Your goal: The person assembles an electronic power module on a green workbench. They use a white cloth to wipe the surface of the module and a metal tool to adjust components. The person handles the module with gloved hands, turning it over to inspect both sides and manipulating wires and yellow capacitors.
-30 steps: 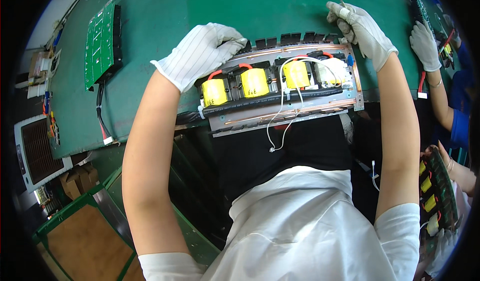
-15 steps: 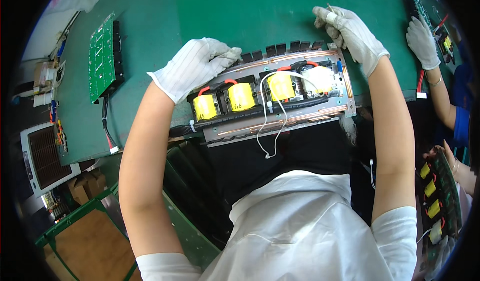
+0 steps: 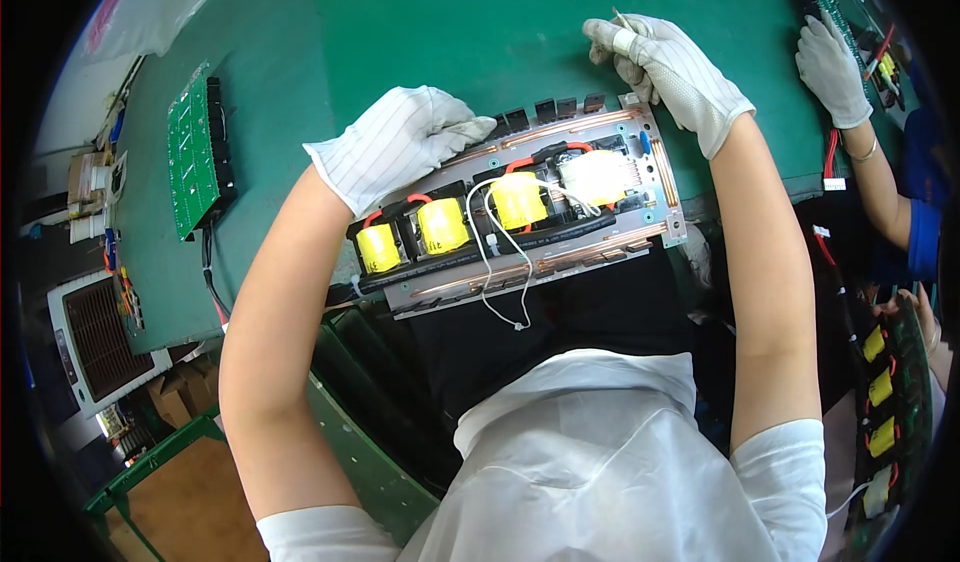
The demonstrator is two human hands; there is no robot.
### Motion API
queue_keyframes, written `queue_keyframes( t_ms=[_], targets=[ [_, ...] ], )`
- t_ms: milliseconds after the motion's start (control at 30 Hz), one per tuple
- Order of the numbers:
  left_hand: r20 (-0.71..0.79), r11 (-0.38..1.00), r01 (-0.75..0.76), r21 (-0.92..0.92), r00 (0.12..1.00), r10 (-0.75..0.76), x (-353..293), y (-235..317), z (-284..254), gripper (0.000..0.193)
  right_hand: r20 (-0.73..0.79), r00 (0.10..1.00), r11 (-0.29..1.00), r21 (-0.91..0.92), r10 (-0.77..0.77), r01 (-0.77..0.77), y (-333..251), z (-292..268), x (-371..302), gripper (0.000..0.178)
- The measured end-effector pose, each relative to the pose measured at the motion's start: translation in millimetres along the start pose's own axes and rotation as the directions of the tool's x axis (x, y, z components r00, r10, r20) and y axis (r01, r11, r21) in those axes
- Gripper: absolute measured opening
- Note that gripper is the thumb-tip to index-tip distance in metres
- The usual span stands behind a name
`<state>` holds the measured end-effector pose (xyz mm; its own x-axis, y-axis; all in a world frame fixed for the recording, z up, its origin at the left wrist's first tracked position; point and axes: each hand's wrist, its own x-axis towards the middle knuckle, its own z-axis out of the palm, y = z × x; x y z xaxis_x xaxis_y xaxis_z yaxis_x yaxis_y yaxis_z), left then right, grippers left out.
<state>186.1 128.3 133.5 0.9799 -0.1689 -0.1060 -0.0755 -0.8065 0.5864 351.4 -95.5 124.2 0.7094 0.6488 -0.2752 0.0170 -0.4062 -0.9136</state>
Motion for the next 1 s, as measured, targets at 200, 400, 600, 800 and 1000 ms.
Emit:
queue_keyframes(
  t_ms=[200,400,600,800,1000],
  targets=[
    [0.009,0.997,0.027,-0.068,1.000,-0.026,2.2,-4.8,-2.2,0.023,0.020,1.000,1.000,-0.023,0.008,-0.007,-2.8,-2.4,1.9,0.046],
    [-0.043,0.994,0.055,0.097,0.998,-0.051,39.8,43.2,-22.0,0.037,-0.002,1.000,1.000,-0.013,0.013,-0.013,4.5,-3.7,5.0,0.044],
    [0.017,0.938,-0.093,0.333,0.996,0.093,63.9,47.6,11.8,0.032,0.013,1.000,1.000,-0.021,-0.003,0.003,-5.6,-3.7,1.3,0.045],
    [-0.037,0.976,-0.127,0.178,0.990,0.136,69.2,24.3,27.3,0.022,0.002,1.000,0.999,-0.029,-0.022,0.022,0.7,-2.0,2.2,0.045],
    [-0.024,0.969,-0.152,0.194,0.987,0.160,69.6,31.1,23.6,0.021,0.034,0.999,0.997,0.067,0.037,-0.039,2.7,-6.1,6.6,0.041]
  ],
)
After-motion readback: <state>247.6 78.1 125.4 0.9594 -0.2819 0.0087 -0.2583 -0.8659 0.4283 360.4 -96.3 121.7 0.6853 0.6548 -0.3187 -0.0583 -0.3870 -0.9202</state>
